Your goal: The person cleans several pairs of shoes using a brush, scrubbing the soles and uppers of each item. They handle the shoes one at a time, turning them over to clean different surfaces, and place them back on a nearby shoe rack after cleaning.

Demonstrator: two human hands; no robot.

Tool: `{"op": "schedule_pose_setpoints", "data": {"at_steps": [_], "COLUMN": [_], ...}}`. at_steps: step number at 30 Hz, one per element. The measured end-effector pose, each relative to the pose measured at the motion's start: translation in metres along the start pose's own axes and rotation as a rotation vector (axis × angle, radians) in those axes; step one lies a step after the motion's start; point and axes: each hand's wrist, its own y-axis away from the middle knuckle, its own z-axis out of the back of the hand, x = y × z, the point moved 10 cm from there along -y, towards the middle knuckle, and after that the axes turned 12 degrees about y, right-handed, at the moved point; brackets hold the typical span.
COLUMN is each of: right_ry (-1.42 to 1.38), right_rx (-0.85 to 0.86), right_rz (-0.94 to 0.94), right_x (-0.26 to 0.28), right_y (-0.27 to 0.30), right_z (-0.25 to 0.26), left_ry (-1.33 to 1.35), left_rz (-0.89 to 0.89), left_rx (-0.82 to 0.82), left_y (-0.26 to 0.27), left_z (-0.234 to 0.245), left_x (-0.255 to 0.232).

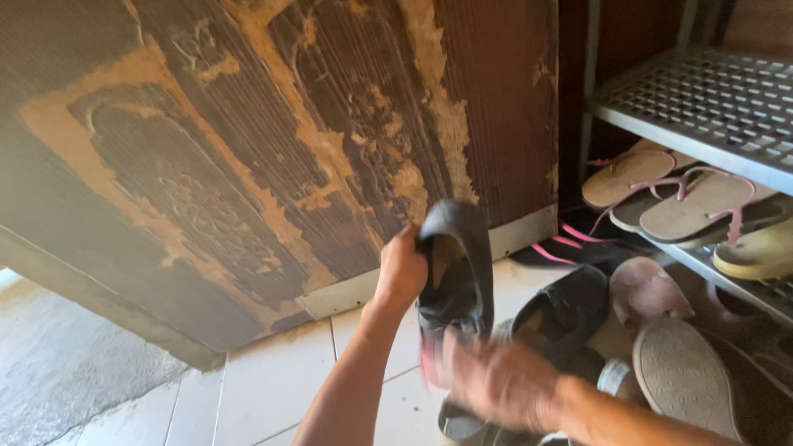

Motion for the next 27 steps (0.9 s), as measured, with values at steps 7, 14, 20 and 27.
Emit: {"op": "schedule_pose_setpoints", "data": {"at_steps": [7,14,20,27], "right_ry": [0.318,0.114,0.155,0.039], "right_rx": [-0.21,0.014,-0.228,0.479], "right_rz": [-0.214,0.196,-0.049,-0.094], "right_x": [-0.016,0.045,-0.016,-0.029], "right_y": [0.008,0.03,0.015,0.081], "right_z": [0.018,-0.026,0.016,-0.068], "left_ry": [-0.07,-0.129,0.023,0.005], "left_rz": [0.278,0.499,0.683,0.665], "left_rx": [0.134,0.034,-0.024,-0.212], "left_y": [0.015,0.006,0.024,0.013], "left_z": [0.003,0.037,0.042,0.103], "left_x": [-0.037,-0.058,-0.069,-0.072]}}
